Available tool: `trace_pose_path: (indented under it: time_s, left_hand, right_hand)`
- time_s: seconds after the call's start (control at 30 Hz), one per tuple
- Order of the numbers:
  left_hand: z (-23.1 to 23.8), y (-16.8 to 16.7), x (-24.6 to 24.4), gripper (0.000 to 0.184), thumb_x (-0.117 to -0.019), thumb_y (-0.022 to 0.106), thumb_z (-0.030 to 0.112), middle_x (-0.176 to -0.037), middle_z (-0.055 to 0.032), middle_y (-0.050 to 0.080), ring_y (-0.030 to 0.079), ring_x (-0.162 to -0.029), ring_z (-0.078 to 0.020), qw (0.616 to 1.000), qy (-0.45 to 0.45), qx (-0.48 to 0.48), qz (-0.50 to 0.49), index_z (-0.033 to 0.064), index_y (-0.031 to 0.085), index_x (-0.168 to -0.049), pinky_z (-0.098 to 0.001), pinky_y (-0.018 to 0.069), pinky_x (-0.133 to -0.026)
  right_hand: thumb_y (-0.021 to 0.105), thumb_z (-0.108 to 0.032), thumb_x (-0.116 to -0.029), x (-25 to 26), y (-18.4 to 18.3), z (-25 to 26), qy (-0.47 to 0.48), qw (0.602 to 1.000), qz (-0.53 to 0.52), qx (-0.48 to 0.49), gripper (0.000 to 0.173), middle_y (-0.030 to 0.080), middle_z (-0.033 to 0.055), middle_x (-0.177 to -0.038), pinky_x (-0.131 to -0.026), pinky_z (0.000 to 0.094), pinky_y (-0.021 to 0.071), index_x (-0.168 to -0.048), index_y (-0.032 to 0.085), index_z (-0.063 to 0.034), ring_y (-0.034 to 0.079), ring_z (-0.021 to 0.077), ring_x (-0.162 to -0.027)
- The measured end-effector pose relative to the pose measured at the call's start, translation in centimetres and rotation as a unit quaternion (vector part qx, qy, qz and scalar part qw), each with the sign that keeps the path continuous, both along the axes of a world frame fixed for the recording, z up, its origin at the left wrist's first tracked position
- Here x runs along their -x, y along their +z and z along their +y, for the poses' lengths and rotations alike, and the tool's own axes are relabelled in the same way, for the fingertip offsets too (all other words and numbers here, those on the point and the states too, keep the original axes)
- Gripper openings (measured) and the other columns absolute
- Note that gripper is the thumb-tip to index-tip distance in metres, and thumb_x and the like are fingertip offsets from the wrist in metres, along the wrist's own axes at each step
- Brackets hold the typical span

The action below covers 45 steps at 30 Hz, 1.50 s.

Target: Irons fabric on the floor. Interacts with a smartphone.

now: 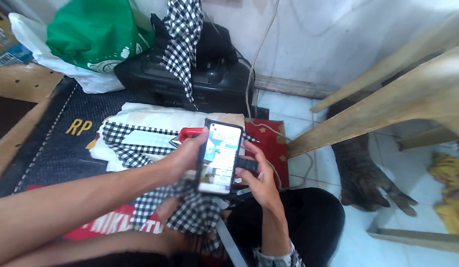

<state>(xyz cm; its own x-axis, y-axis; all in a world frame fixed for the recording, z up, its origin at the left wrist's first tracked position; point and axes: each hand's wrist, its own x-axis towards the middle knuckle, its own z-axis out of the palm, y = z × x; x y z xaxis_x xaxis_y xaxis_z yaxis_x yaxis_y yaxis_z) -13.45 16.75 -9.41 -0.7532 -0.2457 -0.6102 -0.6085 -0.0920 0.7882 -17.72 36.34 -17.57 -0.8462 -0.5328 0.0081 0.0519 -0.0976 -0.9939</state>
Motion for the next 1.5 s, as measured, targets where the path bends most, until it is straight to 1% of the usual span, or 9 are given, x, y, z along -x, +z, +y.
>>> trace_pose_path:
  time_s: [0.1,0.17,0.23,0.33,0.43,0.73,1.03,1.17,1.5]
  left_hand:
    - [0.1,-0.1,0.0,0.063,-0.1075,0.022,0.057,-0.100,-0.0057,0.072,0.071,-0.090,-0.0164,0.999,0.045,0.001,0.016,0.0111,0.062,-0.122,-0.0352,0.0585,-0.078]
    - [0.1,-0.1,0.0,0.063,-0.1070,0.023,0.058,-0.101,-0.0060,0.072,0.071,-0.091,-0.0165,0.997,0.075,0.013,0.022,0.0108,0.062,-0.123,-0.0357,0.0581,-0.079]
    - [0.0,0.0,0.0,0.064,-0.1069,0.023,0.058,-0.106,-0.0066,0.070,0.069,-0.096,-0.0172,0.995,0.098,0.019,0.030,0.0107,0.059,-0.127,-0.0372,0.0563,-0.082]
    - [-0.3,-0.3,0.1,0.064,-0.1074,0.021,0.058,-0.109,-0.0068,0.071,0.070,-0.098,-0.0179,0.992,0.117,0.026,0.043,0.0107,0.058,-0.130,-0.0394,0.0576,-0.084]
    - [-0.4,-0.3,0.0,0.067,-0.1069,0.019,0.060,-0.113,-0.0076,0.071,0.069,-0.101,-0.0194,0.991,0.125,0.017,0.053,0.0110,0.056,-0.134,-0.0415,0.0571,-0.086]
    - [-0.5,-0.5,0.0,0.067,-0.1070,0.019,0.060,-0.121,-0.0098,0.068,0.067,-0.109,-0.0217,0.991,0.119,0.021,0.060,0.0107,0.051,-0.140,-0.0450,0.0546,-0.092]
    - [-0.4,-0.5,-0.1,0.067,-0.1070,0.020,0.060,-0.118,-0.0091,0.069,0.068,-0.105,-0.0206,0.990,0.123,0.020,0.065,0.0106,0.053,-0.137,-0.0432,0.0557,-0.089]
    - [-0.6,-0.5,-0.1,0.067,-0.1066,0.021,0.061,-0.122,-0.0099,0.068,0.067,-0.109,-0.0223,0.991,0.122,0.018,0.060,0.0111,0.051,-0.140,-0.0456,0.0546,-0.092]
    - [-0.4,-0.2,-0.2,0.066,-0.1070,0.022,0.060,-0.117,-0.0083,0.070,0.068,-0.104,-0.0192,0.991,0.122,0.022,0.058,0.0109,0.055,-0.135,-0.0415,0.0554,-0.089]
  right_hand:
    - [0.062,-0.002,-0.0911,0.2,0.1,0.2,0.035,0.999,-0.031,0.021,0.074,0.063,0.0141,-0.129,-0.075,0.0299,0.0641,-0.158,0.032,-0.0115,0.074,0.0157,-0.087]
    - [0.062,-0.004,-0.0913,0.3,0.0,0.4,0.067,0.996,-0.049,0.020,0.081,0.065,0.0171,-0.127,-0.074,0.0327,0.0648,-0.161,0.022,-0.0132,0.075,0.0194,-0.085]
    - [0.063,-0.006,-0.0929,0.4,0.0,0.7,0.105,0.993,-0.047,0.008,0.086,0.066,0.0178,-0.128,-0.076,0.0331,0.0646,-0.163,0.013,-0.0125,0.075,0.0205,-0.089]
    - [0.065,-0.008,-0.0936,0.3,0.2,0.7,0.134,0.990,-0.028,-0.020,0.090,0.062,0.0172,-0.134,-0.081,0.0299,0.0630,-0.164,0.008,-0.0103,0.074,0.0176,-0.097]
    - [0.069,-0.009,-0.0920,0.0,0.3,0.3,0.131,0.990,-0.007,-0.041,0.093,0.061,0.0181,-0.136,-0.082,0.0288,0.0621,-0.164,0.010,-0.0120,0.072,0.0174,-0.102]
    - [0.076,-0.012,-0.0880,-0.2,-0.2,-0.3,0.102,0.992,0.041,-0.060,0.099,0.063,0.0172,-0.130,-0.084,0.0291,0.0612,-0.164,0.012,-0.0106,0.072,0.0173,-0.101]
    - [0.076,-0.015,-0.0887,-0.5,-0.3,-0.6,0.084,0.991,0.065,-0.077,0.097,0.064,0.0168,-0.130,-0.083,0.0289,0.0609,-0.164,0.015,-0.0107,0.072,0.0171,-0.101]
    - [0.077,-0.016,-0.0886,-0.6,-0.3,-0.7,0.078,0.991,0.068,-0.082,0.097,0.064,0.0167,-0.130,-0.083,0.0284,0.0610,-0.164,0.016,-0.0108,0.072,0.0167,-0.101]
    - [0.078,-0.019,-0.0885,-0.8,-0.5,-0.9,0.074,0.991,0.074,-0.088,0.097,0.065,0.0159,-0.129,-0.082,0.0285,0.0609,-0.164,0.017,-0.0121,0.072,0.0166,-0.099]
